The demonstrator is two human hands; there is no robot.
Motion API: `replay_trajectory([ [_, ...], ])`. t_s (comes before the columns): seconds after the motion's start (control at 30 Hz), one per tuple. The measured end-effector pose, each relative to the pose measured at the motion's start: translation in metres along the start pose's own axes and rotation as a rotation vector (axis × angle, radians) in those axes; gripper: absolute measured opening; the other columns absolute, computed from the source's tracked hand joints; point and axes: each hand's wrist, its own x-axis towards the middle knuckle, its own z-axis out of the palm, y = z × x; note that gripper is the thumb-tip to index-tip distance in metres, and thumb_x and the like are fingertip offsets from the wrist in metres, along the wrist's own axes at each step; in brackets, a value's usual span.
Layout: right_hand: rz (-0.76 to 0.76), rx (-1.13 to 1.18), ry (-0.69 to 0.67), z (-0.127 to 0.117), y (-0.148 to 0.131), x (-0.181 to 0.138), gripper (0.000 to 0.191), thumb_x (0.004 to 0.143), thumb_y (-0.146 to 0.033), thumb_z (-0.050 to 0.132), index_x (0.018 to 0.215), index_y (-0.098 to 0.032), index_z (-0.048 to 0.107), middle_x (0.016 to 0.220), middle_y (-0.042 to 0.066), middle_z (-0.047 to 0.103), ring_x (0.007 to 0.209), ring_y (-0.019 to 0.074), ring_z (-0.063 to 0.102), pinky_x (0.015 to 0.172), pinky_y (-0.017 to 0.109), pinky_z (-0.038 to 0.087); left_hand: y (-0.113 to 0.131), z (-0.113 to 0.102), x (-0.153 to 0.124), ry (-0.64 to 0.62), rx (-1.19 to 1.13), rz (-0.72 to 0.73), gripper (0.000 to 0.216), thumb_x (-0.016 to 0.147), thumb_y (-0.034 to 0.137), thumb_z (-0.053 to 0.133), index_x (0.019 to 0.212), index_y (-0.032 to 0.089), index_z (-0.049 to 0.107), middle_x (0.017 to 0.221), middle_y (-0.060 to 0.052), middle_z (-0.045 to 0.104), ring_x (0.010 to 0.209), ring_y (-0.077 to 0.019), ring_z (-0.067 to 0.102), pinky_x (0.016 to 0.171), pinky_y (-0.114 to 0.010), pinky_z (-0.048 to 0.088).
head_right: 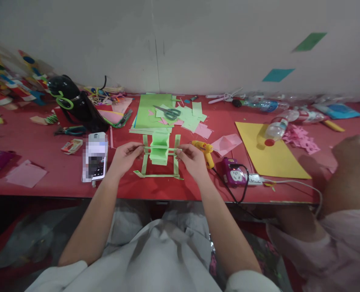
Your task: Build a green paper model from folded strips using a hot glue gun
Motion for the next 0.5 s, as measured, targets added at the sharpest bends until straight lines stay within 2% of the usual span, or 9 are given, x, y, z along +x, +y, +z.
replay_trajectory([
  [0.1, 0.019, 0.064, -0.002, 0.002, 0.000, -0.001, 0.030, 0.076, -0.048, 0.077, 0.086, -0.021, 0.069, 0.073, 0.002, 0.069, 0.065, 0.0157, 0.064, 0.066, 0.032, 0.056, 0.002, 0.000, -0.001, -0.009, -0.001, 0.015, 0.041, 0.079, 0.056, 0.072, 0.086, 0.015, 0.071, 0.070, -0.003, 0.068, 0.061, -0.0132, 0.061, 0.061, -0.027, 0.053],
  [0.17, 0.047, 0.148, 0.006, 0.004, 0.002, -0.001, 0.031, 0.073, -0.048, 0.080, 0.084, -0.021, 0.069, 0.075, 0.002, 0.070, 0.067, 0.0159, 0.065, 0.067, 0.032, 0.057, 0.001, -0.003, -0.003, -0.015, -0.034, 0.017, 0.044, 0.082, 0.058, 0.067, 0.094, 0.016, 0.071, 0.076, -0.005, 0.069, 0.064, -0.0139, 0.062, 0.063, -0.027, 0.054],
  [0.23, 0.068, 0.235, 0.023, 0.006, 0.003, 0.000, 0.033, 0.069, -0.048, 0.083, 0.082, -0.022, 0.068, 0.076, 0.002, 0.070, 0.068, 0.0162, 0.066, 0.068, 0.033, 0.058, -0.004, -0.010, -0.008, -0.040, -0.089, 0.046, 0.053, 0.083, 0.063, 0.064, 0.109, 0.017, 0.070, 0.093, -0.009, 0.073, 0.076, -0.0170, 0.067, 0.071, -0.030, 0.056],
  [0.3, 0.078, 0.300, 0.032, 0.006, 0.005, 0.000, 0.035, 0.065, -0.047, 0.086, 0.082, -0.022, 0.068, 0.075, 0.002, 0.070, 0.069, 0.0166, 0.067, 0.069, 0.033, 0.059, -0.011, -0.019, -0.016, -0.103, -0.112, 0.114, 0.073, 0.072, 0.071, 0.070, 0.123, 0.018, 0.065, 0.120, -0.015, 0.068, 0.100, -0.0248, 0.068, 0.085, -0.035, 0.056],
  [0.33, 0.083, 0.318, 0.031, 0.006, 0.005, 0.000, 0.035, 0.064, -0.046, 0.087, 0.082, -0.022, 0.068, 0.074, 0.002, 0.069, 0.070, 0.0167, 0.067, 0.069, 0.033, 0.058, -0.015, -0.024, -0.020, -0.155, -0.098, 0.149, 0.089, 0.061, 0.072, 0.077, 0.131, 0.020, 0.060, 0.135, -0.018, 0.061, 0.115, -0.0303, 0.064, 0.094, -0.039, 0.054],
  [0.4, 0.091, 0.337, 0.030, 0.005, 0.006, 0.001, 0.034, 0.064, -0.044, 0.087, 0.082, -0.021, 0.069, 0.072, 0.001, 0.069, 0.069, 0.0161, 0.067, 0.068, 0.032, 0.058, -0.021, -0.031, -0.027, -0.222, -0.002, 0.188, 0.118, 0.049, 0.068, 0.086, 0.149, 0.024, 0.042, 0.157, -0.019, 0.039, 0.142, -0.0380, 0.041, 0.114, -0.048, 0.039],
  [0.5, 0.096, 0.332, 0.035, 0.004, 0.007, 0.001, 0.033, 0.065, -0.044, 0.086, 0.081, -0.021, 0.069, 0.072, 0.001, 0.068, 0.067, 0.0150, 0.065, 0.066, 0.030, 0.056, -0.024, -0.036, -0.029, -0.333, 0.171, 0.152, 0.142, 0.048, 0.055, 0.093, 0.160, 0.035, 0.008, 0.169, -0.013, 0.004, 0.155, -0.0378, 0.007, 0.124, -0.054, 0.019],
])
